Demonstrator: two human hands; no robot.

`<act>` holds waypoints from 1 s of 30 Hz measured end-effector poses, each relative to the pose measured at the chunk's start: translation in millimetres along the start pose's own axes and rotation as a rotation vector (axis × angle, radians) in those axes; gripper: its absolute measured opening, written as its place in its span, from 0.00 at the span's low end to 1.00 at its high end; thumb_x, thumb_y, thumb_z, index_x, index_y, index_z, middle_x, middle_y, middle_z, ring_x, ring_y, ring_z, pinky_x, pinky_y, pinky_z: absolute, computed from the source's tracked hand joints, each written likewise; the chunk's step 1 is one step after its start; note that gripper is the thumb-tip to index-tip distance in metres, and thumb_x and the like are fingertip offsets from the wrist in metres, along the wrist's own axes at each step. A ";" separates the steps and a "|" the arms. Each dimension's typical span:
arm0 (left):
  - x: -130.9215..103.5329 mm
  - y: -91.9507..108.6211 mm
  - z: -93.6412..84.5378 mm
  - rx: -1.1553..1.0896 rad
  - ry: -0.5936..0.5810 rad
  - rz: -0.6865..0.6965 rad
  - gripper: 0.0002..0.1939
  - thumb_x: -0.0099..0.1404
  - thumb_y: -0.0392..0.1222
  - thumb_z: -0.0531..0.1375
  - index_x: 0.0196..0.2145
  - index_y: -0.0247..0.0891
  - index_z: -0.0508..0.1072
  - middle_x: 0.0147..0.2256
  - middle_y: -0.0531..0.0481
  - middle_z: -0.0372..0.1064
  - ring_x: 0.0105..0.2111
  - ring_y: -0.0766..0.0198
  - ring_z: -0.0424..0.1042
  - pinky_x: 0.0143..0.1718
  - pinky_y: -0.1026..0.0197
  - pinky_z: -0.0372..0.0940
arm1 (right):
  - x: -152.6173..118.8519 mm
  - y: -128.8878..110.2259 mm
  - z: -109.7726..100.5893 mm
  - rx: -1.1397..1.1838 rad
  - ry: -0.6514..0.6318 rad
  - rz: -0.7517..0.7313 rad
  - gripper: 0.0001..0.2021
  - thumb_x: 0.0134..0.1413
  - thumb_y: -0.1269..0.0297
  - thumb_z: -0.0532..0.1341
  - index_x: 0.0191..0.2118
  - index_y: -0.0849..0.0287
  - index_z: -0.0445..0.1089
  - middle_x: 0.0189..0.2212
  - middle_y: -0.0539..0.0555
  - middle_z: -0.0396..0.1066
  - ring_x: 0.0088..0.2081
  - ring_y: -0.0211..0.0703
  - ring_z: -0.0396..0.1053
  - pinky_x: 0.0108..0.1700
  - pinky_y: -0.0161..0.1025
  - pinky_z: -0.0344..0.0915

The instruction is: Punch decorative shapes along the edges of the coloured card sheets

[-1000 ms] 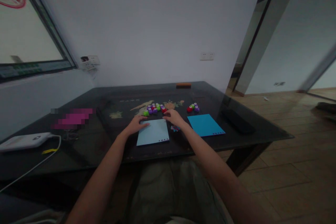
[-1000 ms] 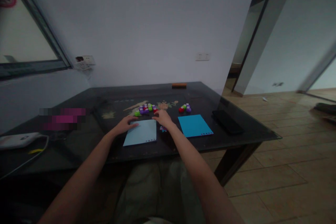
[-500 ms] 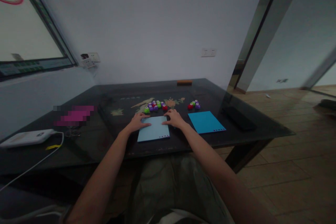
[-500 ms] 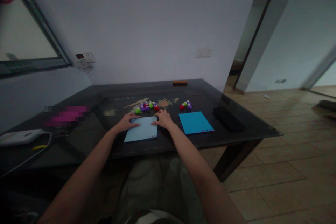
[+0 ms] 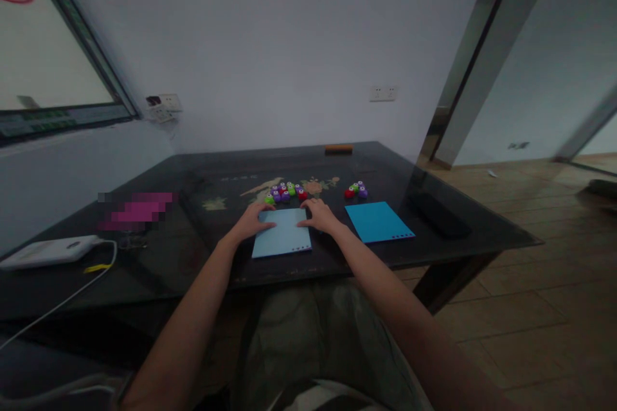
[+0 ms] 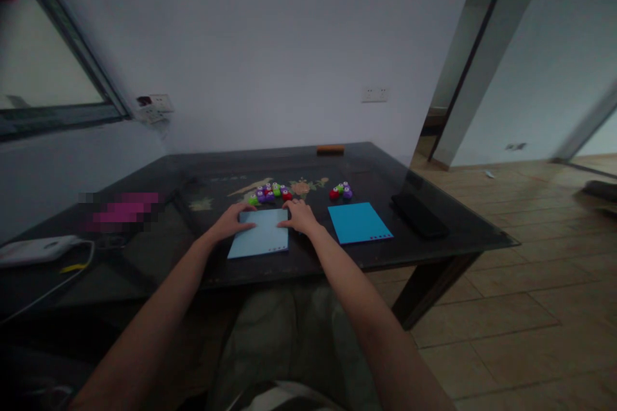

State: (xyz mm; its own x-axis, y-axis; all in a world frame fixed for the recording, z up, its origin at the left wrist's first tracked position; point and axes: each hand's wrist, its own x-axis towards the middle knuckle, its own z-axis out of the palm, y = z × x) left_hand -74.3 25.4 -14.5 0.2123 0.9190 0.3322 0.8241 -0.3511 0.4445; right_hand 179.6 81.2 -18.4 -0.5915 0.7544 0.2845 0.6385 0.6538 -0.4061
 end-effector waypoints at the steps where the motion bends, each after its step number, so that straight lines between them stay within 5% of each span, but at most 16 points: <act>1: -0.2 0.7 -0.7 -0.012 0.010 0.005 0.22 0.50 0.48 0.63 0.43 0.37 0.71 0.43 0.44 0.70 0.45 0.52 0.66 0.49 0.52 0.59 | 0.2 -0.1 0.0 0.002 -0.002 0.002 0.28 0.40 0.52 0.68 0.47 0.58 0.65 0.45 0.59 0.65 0.48 0.53 0.60 0.46 0.45 0.57; 6: -1.5 1.8 -2.8 -0.041 0.068 -0.023 0.19 0.55 0.44 0.59 0.44 0.38 0.71 0.40 0.48 0.71 0.36 0.59 0.69 0.40 0.58 0.62 | 0.7 -1.2 0.4 -0.001 -0.004 -0.003 0.31 0.41 0.52 0.67 0.51 0.60 0.63 0.47 0.60 0.65 0.49 0.54 0.60 0.47 0.46 0.57; 14: 1.2 -7.7 -0.4 -0.057 0.243 -0.131 0.19 0.53 0.52 0.59 0.38 0.36 0.74 0.28 0.50 0.69 0.27 0.63 0.64 0.31 0.63 0.59 | 2.2 0.4 2.3 0.095 0.036 -0.032 0.28 0.39 0.58 0.69 0.49 0.61 0.66 0.46 0.60 0.66 0.49 0.50 0.61 0.49 0.45 0.58; 22: 2.2 3.5 -11.3 -0.235 0.451 -0.251 0.16 0.52 0.51 0.60 0.33 0.36 0.74 0.17 0.57 0.56 0.20 0.68 0.56 0.22 0.66 0.52 | 7.7 -0.8 1.9 0.780 0.101 0.129 0.21 0.42 0.68 0.66 0.45 0.64 0.66 0.29 0.53 0.72 0.31 0.39 0.69 0.35 0.35 0.62; 30: 3.3 -2.7 -14.2 -0.532 0.698 -0.338 0.18 0.48 0.51 0.64 0.33 0.36 0.71 0.20 0.57 0.57 0.21 0.70 0.59 0.21 0.68 0.54 | 7.1 -3.1 -1.2 0.908 -0.023 0.095 0.12 0.40 0.58 0.65 0.23 0.63 0.69 0.18 0.47 0.66 0.22 0.34 0.61 0.27 0.32 0.54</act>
State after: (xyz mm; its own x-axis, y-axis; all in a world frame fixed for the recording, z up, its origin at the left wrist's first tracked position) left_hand -83.3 26.8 -2.8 -0.4991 0.7325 0.4629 0.3996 -0.2794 0.8731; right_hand 174.0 84.6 -14.1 -0.5718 0.7953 0.2013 0.0580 0.2840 -0.9571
